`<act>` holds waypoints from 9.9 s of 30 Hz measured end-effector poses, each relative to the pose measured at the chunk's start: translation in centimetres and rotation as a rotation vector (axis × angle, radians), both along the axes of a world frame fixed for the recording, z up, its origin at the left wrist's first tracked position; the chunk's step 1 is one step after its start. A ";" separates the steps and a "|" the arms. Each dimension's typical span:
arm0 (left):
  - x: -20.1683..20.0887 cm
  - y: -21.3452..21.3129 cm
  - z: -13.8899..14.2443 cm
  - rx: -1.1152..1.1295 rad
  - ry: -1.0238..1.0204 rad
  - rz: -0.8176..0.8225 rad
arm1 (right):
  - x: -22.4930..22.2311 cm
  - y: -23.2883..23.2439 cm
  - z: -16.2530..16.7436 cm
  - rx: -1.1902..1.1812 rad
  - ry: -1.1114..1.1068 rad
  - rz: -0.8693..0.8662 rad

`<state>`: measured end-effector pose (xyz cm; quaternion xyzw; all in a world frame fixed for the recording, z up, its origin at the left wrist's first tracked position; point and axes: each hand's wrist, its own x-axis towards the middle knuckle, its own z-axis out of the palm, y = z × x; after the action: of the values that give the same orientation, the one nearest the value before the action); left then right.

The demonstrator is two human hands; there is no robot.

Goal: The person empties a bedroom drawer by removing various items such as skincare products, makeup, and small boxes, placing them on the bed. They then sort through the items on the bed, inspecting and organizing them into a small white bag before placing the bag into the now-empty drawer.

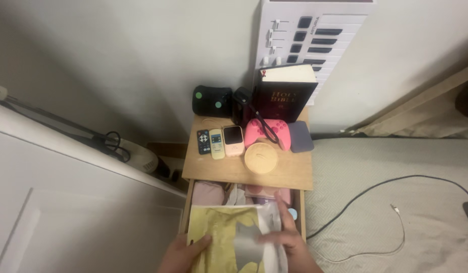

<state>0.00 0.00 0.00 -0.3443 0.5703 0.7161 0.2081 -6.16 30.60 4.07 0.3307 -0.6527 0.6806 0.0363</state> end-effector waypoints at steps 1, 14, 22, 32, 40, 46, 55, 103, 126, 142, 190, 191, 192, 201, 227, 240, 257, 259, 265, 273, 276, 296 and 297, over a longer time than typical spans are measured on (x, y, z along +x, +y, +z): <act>-0.2 0.4 0.5 -0.080 0.000 -0.085 | 0.2 0.2 -1.0 -0.061 0.036 -0.017; 0.0 3.5 4.0 0.245 0.189 -0.039 | 3.8 2.9 -4.7 -0.145 -1.292 0.040; -2.9 8.6 4.7 0.012 0.524 -0.141 | 2.6 6.8 -6.1 -0.257 -1.509 -0.149; -4.7 12.3 -2.1 -0.223 0.413 -0.024 | -1.3 21.9 -7.3 -0.679 -1.200 -0.610; -6.5 13.4 -5.1 -0.816 0.581 -0.247 | -3.1 23.5 -10.3 -0.413 -1.630 -0.811; -7.4 14.5 -3.4 -1.328 -0.027 -0.554 | -2.3 14.7 -12.4 -0.122 -1.322 -0.695; -8.7 11.4 -7.0 -1.437 -0.016 -0.231 | -0.4 4.9 -13.8 0.220 -1.021 -0.152; -11.7 7.9 -4.1 -1.159 -0.116 -0.417 | 0.6 -2.7 -9.8 1.306 -0.162 -0.051; -10.2 14.5 2.2 0.342 0.162 -0.929 | -3.4 12.4 -3.9 0.392 -0.991 0.254; -10.3 17.9 -6.4 -1.026 0.502 0.028 | 2.5 28.9 -10.0 -0.528 -1.341 -0.822; -3.4 13.2 -3.3 0.479 -0.090 0.234 | -8.2 4.6 -13.4 0.026 -1.354 -0.529; -3.2 12.6 -3.3 0.218 0.214 0.051 | -9.5 4.5 -13.6 0.249 -1.316 -0.609; -3.0 12.2 -3.4 -0.047 0.509 -0.134 | -10.6 4.1 -13.6 0.472 -1.268 -0.684; -3.0 11.9 -5.1 0.422 -0.160 0.387 | -13.2 1.5 -12.6 0.799 -0.978 -0.858; -2.2 25.8 -7.9 0.041 0.379 -0.192 | 1.6 10.9 -8.3 -0.793 -1.444 -0.267; -2.9 26.2 -7.4 -0.108 0.142 -0.159 | -4.5 24.0 -7.5 -0.930 -1.175 -0.762; -6.7 27.2 -9.5 -0.818 0.468 -0.431 | -3.5 31.1 -13.8 -1.033 -1.260 -0.893; -7.2 26.9 -9.6 -0.952 0.559 -0.368 | -3.0 28.9 -14.4 -0.889 -1.365 -1.099; -8.0 23.9 -8.3 -1.225 0.470 -0.586 | -1.7 16.2 -14.0 -0.269 -1.061 -0.583; -6.0 19.3 -6.8 -1.228 0.068 -1.207 | -3.4 3.5 -13.6 -0.337 -1.566 -0.384; -4.6 18.6 -7.4 -1.223 0.106 -1.191 | -4.6 2.5 -14.4 -0.348 -1.631 -0.674; -3.0 15.0 -8.3 -1.168 0.467 -1.021 | -4.5 3.5 -12.5 -0.389 -1.567 -0.651; -3.0 14.8 -8.4 -1.172 0.488 -1.019 | -4.2 4.1 -12.2 -0.366 -1.566 -0.644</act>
<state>-2.96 14.82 -8.41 0.0703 0.9685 0.1734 0.1641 -10.39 34.73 -8.12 -0.4450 -0.4319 0.7636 -0.1800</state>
